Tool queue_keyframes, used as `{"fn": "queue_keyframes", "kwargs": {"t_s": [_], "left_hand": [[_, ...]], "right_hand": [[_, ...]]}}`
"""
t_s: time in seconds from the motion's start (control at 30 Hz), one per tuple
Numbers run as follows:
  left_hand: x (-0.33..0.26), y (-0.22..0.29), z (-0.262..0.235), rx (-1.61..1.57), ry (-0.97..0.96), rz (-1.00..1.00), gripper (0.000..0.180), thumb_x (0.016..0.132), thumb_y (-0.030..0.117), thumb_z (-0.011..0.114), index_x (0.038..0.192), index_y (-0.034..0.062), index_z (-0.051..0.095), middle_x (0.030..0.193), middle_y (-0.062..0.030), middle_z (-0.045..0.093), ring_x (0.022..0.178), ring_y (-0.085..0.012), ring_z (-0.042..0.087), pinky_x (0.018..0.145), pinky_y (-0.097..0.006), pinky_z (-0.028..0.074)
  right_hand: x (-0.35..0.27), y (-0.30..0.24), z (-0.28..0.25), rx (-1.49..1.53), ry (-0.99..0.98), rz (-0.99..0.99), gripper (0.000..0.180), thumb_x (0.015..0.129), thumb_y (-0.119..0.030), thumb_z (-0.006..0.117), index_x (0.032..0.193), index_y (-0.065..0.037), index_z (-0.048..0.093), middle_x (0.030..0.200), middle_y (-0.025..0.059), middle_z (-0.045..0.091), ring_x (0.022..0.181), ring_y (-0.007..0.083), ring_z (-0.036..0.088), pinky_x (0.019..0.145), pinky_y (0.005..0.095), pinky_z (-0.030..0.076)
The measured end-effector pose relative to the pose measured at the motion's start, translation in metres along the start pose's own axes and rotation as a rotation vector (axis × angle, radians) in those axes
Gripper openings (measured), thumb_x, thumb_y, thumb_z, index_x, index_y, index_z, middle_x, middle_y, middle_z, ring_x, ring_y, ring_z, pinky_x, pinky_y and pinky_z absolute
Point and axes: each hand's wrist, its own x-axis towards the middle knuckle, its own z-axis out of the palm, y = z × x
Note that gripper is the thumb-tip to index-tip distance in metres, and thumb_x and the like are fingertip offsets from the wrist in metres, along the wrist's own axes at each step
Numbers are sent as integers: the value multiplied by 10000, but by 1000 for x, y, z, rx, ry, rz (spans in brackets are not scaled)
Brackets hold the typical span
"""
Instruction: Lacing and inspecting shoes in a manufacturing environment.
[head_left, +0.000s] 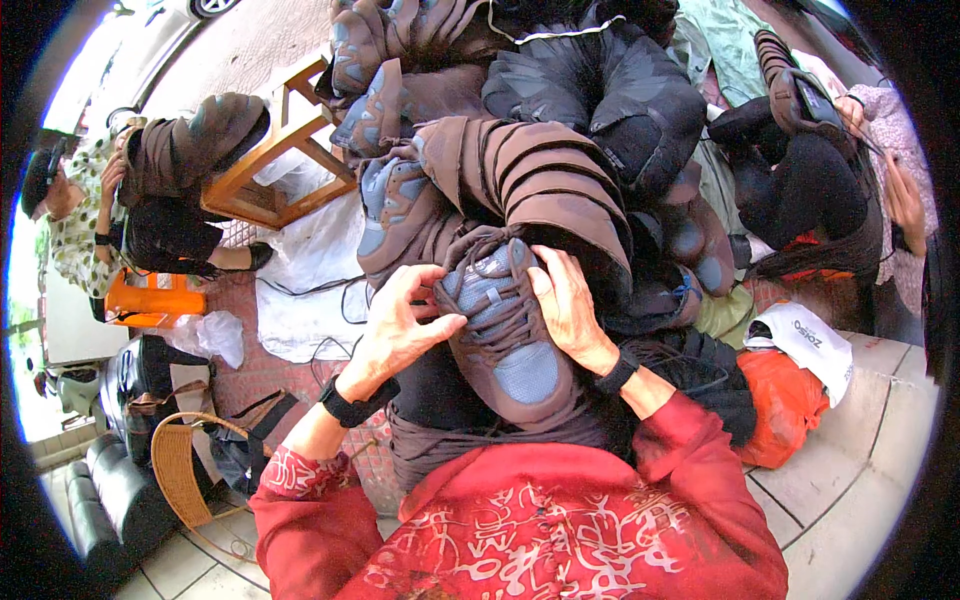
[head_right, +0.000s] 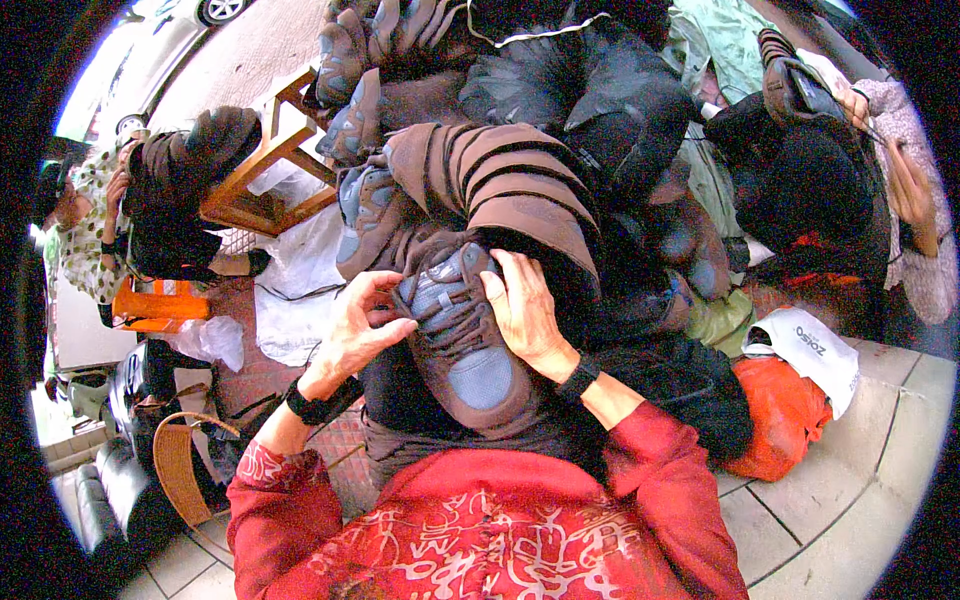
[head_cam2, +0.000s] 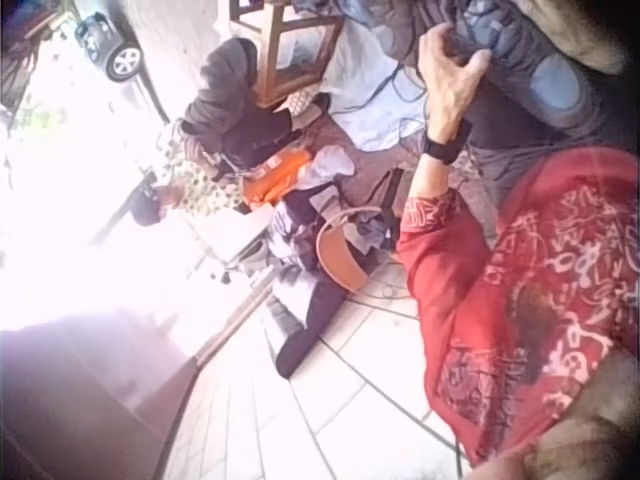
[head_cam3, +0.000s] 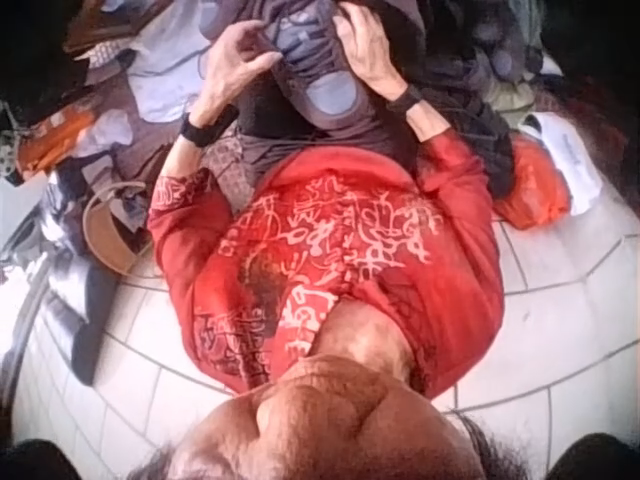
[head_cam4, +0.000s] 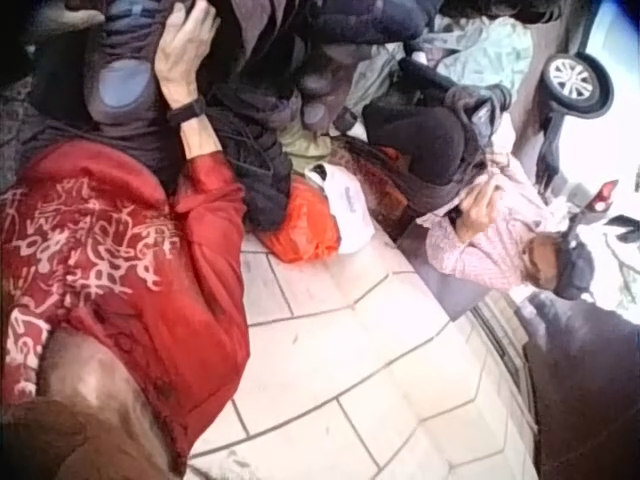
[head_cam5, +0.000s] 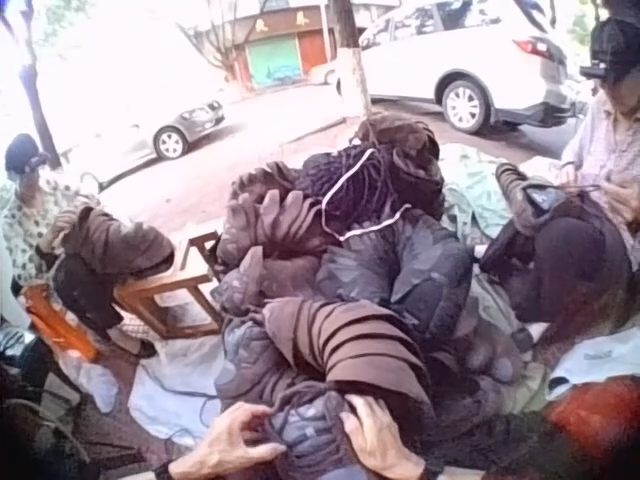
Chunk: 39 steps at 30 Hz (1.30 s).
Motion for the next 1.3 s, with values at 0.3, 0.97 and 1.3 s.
{"fn": "queue_keyframes", "kwargs": {"t_s": [0.3,0.97,1.3], "left_hand": [[10,-1,-8,113,10,-19,440,685,154,741,1055,5,556,937,-79,516,803,-163,552,745,-273,514],[-16,11,15,238,99,153,776,608,266,785,1209,-32,393,1065,-153,469,943,-254,523,797,-322,475],[-15,8,13,206,64,86,721,611,183,786,1189,-16,403,1068,-142,484,1001,-228,496,845,-340,464]], "right_hand": [[-1,7,6,103,3,68,310,892,-229,434,1065,22,493,972,201,528,904,351,495,814,391,388],[-21,4,-35,305,-379,203,822,687,-384,657,1331,-22,297,1352,189,342,1263,289,326,1034,354,265],[-21,2,-35,301,-363,206,820,676,-337,680,1329,-23,296,1338,184,359,1248,288,346,1027,353,277]]}}
